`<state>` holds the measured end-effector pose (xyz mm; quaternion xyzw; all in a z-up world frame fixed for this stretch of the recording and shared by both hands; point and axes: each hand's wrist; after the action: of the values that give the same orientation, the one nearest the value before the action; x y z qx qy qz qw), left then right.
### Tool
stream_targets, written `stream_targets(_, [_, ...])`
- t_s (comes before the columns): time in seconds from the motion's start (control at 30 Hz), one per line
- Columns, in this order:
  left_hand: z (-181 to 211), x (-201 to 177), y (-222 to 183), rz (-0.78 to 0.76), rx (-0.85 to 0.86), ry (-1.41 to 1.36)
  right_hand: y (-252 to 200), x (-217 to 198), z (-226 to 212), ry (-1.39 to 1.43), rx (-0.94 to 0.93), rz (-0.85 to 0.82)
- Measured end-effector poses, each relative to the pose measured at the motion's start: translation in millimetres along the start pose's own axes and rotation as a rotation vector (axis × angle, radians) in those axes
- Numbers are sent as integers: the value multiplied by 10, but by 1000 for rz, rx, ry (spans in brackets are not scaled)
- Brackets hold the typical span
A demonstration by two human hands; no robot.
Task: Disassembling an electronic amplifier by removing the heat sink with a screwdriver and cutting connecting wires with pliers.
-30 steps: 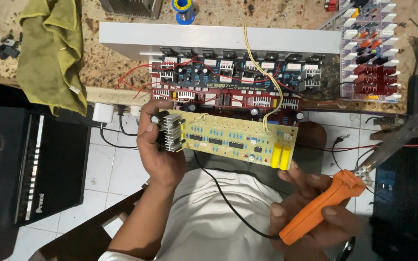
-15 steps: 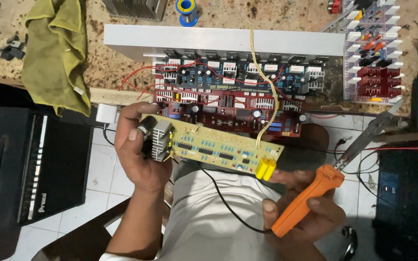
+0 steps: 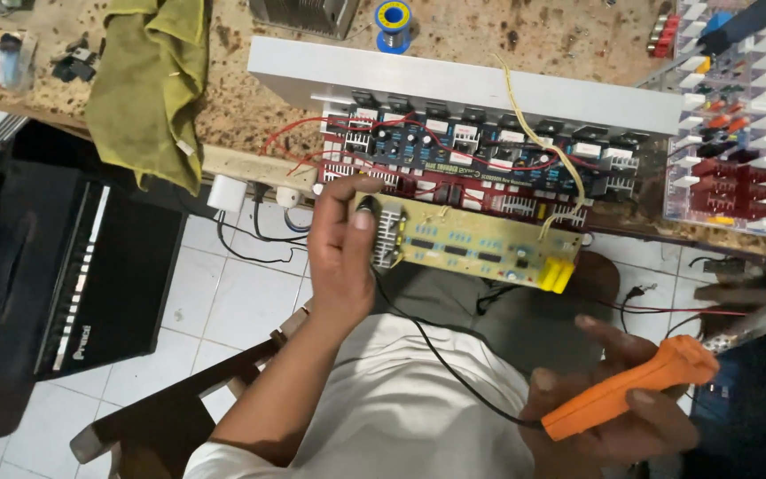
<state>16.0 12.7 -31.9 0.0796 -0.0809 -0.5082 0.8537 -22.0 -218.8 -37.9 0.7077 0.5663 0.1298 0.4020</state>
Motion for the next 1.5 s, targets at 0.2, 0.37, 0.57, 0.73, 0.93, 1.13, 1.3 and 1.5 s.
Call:
stream_targets(0.2, [-194,88,13,-126,-21,-34,-100,86,116,57,-19,39])
stream_targets(0.37, [-317,146,7,-169,-28,-7,-224,113,187,94,0,26])
stream_targets(0.57, [-374,197,-11,-117,-53,74,-190,190,197,102,-9,-21])
stream_targets(0.73, [-328,150,8,-34,174,403,-238,275,170,102,21,14])
stream_targets(0.93, [-217,113,51,-137,247,466,-246,281,174,138,2,-13])
stream_targets(1.13, [-152,35,134,-219,332,518,-274,330,224,134,-47,29])
stream_targets(1.3, [-113,-68,215,-348,326,634,-278,314,184,137,-27,10])
stream_targets(1.5, [-53,-109,228,-362,280,627,-306,322,191,94,-40,19])
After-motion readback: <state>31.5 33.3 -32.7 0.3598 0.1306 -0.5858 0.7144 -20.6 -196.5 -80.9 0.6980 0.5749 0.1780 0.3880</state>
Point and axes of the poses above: each hand's wrist, its own y-axis towards the middle knuckle, its own x-axis out of the palm, z = x × y, and after that the axes turned 4 degrees about -x, right-handed
